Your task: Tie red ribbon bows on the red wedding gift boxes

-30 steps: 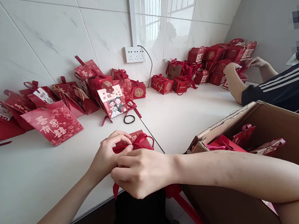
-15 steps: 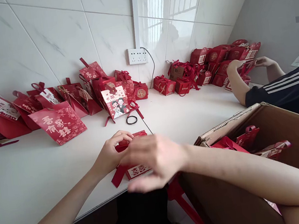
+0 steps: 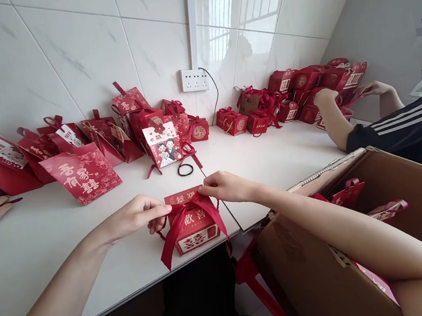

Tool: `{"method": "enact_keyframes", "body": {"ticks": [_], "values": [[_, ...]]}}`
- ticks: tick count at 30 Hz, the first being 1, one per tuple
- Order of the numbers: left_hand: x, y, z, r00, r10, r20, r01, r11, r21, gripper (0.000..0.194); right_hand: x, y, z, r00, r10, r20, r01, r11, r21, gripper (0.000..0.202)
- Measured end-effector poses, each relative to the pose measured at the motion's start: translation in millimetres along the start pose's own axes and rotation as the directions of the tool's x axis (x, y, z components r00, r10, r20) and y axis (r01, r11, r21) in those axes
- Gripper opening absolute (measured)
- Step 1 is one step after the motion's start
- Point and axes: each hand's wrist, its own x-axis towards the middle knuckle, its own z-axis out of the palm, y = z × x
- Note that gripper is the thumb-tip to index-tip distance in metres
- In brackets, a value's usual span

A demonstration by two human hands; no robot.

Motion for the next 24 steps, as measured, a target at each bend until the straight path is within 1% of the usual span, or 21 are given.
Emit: {"method": "enact_keyframes", "body": {"ticks": [4,6,8,13,15,18,19,20,21,22,23,24], "values": [[-1,0,-2.1,0.994,0.084,-0.071,-0.085,0.996,-0.014,0.033,-2,3,-5,0.99,-0.072,0.122,0.05,0.984,0.172,0.031],[0,-1,-3.3,0.989,0.107,-0.106,-0.108,0.994,-0.006,0.031,-4,3,-7,0.984,-0.087,0.156,0.051,0.975,0.218,0.029],[2,-3,-3.4,0.986,0.12,-0.112,-0.122,0.992,-0.016,0.03,-5,2,-8,0.981,-0.09,0.17,0.048,0.97,0.237,0.027],[8,-8,-0.8,0.989,0.137,-0.053,-0.143,0.979,-0.146,0.03,-7,1,-8,0.974,-0.062,0.218,0.022,0.984,0.177,0.023],[9,-10,-0.3,0.989,0.136,-0.055,-0.143,0.977,-0.155,0.033,-6,3,-7,0.967,-0.06,0.248,0.024,0.989,0.146,0.022],[10,-10,-0.6,0.987,0.146,-0.068,-0.153,0.98,-0.125,0.035,-5,4,-7,0.961,-0.063,0.268,0.036,0.994,0.105,0.025],[10,-10,-0.8,0.986,0.151,-0.073,-0.159,0.98,-0.118,0.034,-5,4,-8,0.967,-0.052,0.251,0.034,0.997,0.073,0.028],[9,-10,-1.0,0.984,0.157,-0.081,-0.165,0.979,-0.115,0.033,-6,3,-8,0.978,-0.039,0.203,0.033,0.999,0.032,0.031],[9,-9,-1.1,0.982,0.162,-0.092,-0.172,0.978,-0.119,0.031,-8,1,-9,0.991,-0.041,0.124,0.043,0.999,-0.013,0.033],[10,-9,-1.0,0.981,0.166,-0.104,-0.178,0.976,-0.128,0.029,-10,0,-8,0.997,-0.066,0.03,0.068,0.996,-0.057,0.035],[10,-8,-0.7,0.979,0.167,-0.114,-0.183,0.973,-0.139,0.027,-13,-2,-8,0.992,-0.113,-0.053,0.107,0.99,-0.096,0.042],[10,-8,-0.2,0.978,0.167,-0.125,-0.185,0.971,-0.15,0.026,-15,-4,-6,0.982,-0.165,-0.095,0.152,0.979,-0.134,0.053]]}}
